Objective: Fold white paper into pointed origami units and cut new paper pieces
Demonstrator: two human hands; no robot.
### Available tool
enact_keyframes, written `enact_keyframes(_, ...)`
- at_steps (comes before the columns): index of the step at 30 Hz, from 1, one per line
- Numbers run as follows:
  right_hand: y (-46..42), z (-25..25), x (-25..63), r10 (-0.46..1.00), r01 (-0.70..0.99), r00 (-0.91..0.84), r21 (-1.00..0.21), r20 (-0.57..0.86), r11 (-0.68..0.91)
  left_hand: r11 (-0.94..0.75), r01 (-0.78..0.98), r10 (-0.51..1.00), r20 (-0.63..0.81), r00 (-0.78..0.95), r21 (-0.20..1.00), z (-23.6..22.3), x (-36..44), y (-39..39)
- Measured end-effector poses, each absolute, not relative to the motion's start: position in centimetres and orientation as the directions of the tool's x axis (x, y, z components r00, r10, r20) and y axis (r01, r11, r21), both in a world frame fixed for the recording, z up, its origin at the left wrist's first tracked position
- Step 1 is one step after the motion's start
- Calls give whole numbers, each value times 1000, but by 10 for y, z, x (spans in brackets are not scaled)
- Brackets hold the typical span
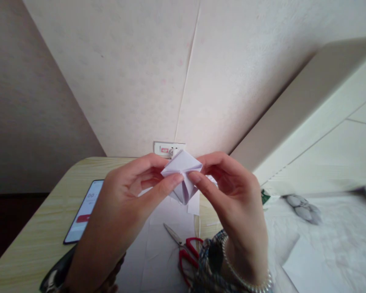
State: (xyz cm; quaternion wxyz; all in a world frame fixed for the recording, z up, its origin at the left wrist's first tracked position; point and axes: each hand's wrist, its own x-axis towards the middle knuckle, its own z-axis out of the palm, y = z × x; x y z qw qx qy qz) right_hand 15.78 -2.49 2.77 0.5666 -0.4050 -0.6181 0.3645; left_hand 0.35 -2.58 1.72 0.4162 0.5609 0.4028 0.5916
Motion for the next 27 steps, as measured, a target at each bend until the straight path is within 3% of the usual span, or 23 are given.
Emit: enact_keyframes(27,-29,29,164,917,170,-38,-902,397,397,-303,48,951,305,-48,952,18,2,-24)
